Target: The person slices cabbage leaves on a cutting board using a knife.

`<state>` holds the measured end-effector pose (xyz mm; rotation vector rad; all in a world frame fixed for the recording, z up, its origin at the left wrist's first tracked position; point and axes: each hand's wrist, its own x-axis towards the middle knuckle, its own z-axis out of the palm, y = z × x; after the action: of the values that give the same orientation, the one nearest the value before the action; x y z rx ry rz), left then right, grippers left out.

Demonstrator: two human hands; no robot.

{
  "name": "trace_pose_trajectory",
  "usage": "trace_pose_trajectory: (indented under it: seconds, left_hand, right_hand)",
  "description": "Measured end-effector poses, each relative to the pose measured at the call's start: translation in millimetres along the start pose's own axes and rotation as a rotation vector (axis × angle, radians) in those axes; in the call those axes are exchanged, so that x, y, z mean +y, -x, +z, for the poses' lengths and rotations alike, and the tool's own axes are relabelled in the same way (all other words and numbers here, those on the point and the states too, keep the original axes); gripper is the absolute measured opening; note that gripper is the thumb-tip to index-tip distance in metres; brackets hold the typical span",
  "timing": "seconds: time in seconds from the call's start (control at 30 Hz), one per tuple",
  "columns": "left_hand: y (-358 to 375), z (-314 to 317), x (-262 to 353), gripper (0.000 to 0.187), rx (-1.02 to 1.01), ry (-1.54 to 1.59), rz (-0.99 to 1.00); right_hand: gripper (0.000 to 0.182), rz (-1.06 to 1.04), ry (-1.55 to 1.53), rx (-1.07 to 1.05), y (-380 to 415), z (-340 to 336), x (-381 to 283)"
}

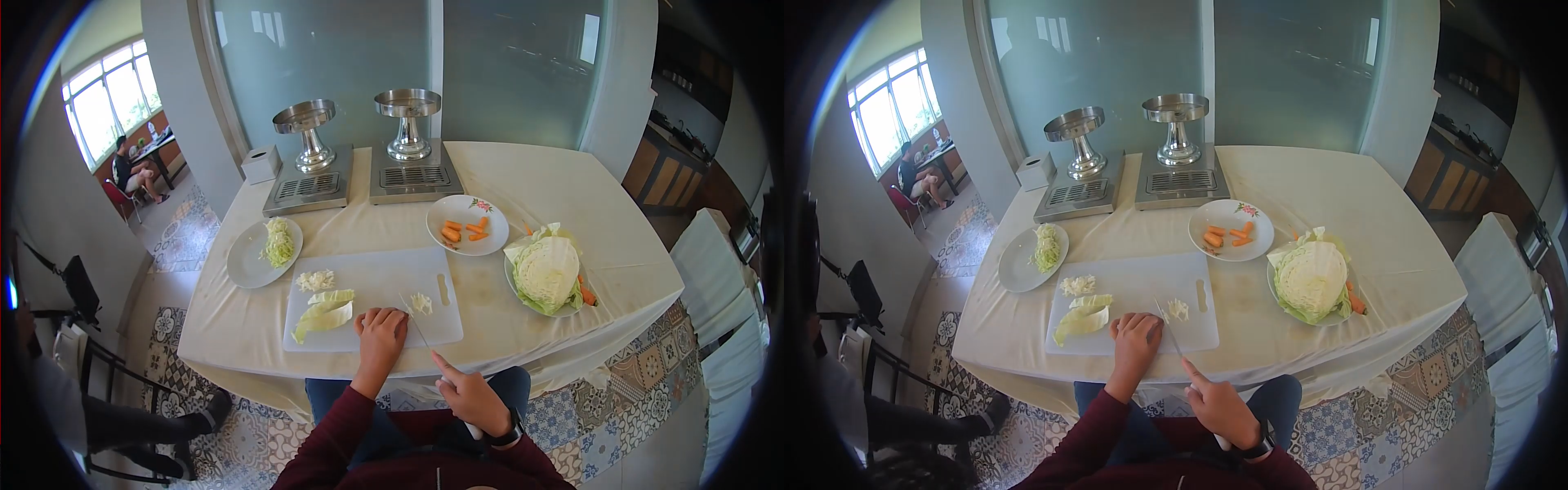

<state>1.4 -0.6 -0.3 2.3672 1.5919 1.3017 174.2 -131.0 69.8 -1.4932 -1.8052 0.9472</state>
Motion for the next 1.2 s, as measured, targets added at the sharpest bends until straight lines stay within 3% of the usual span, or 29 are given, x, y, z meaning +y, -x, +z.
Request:
trace_pose_trajectory:
  seconds: [0.47,1.2]
  left_hand:
    - [0,1,0,0.007,0.013,0.017,0.011]
    - [0,1,-1,0.006,0.019,0.000,0.022]
  right_hand:
    - [0.054,0.098,-0.106,-0.090,9,-9,1]
    - [0.055,0.032,-0.104,-0.045,0,-7,4]
